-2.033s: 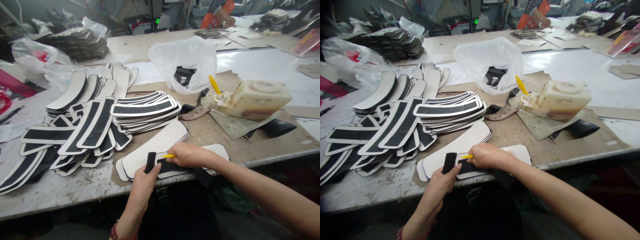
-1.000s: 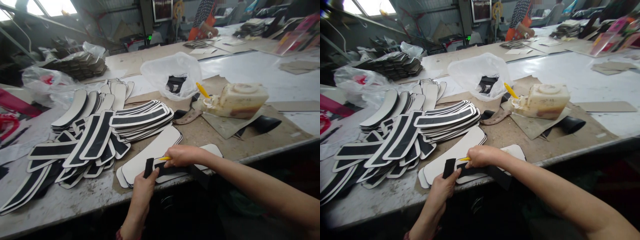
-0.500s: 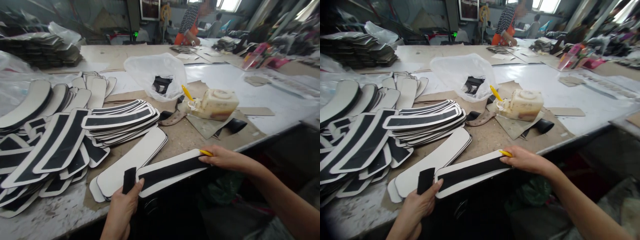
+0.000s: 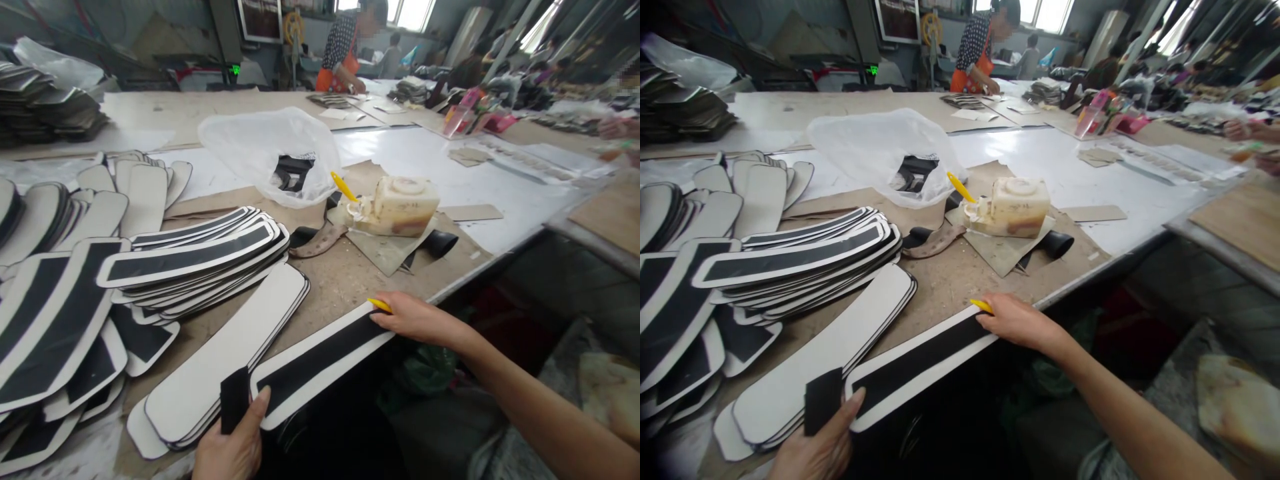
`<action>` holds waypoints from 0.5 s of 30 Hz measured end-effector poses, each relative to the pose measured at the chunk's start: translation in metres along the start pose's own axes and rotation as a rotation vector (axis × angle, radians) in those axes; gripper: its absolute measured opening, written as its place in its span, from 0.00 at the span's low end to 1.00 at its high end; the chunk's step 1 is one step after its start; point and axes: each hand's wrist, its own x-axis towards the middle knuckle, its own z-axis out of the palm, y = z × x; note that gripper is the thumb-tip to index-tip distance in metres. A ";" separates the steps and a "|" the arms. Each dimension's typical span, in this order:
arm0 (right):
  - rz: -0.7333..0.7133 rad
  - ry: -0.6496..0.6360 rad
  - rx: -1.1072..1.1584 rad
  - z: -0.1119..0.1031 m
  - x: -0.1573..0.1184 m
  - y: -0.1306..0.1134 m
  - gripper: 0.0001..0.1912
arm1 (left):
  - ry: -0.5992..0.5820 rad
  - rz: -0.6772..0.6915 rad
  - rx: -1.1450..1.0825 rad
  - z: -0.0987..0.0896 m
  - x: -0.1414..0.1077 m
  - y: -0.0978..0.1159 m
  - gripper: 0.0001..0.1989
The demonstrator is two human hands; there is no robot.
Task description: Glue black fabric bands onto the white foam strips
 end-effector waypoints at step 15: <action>0.008 0.047 -0.083 0.014 0.003 0.012 0.05 | 0.036 0.002 0.099 0.002 0.002 0.002 0.18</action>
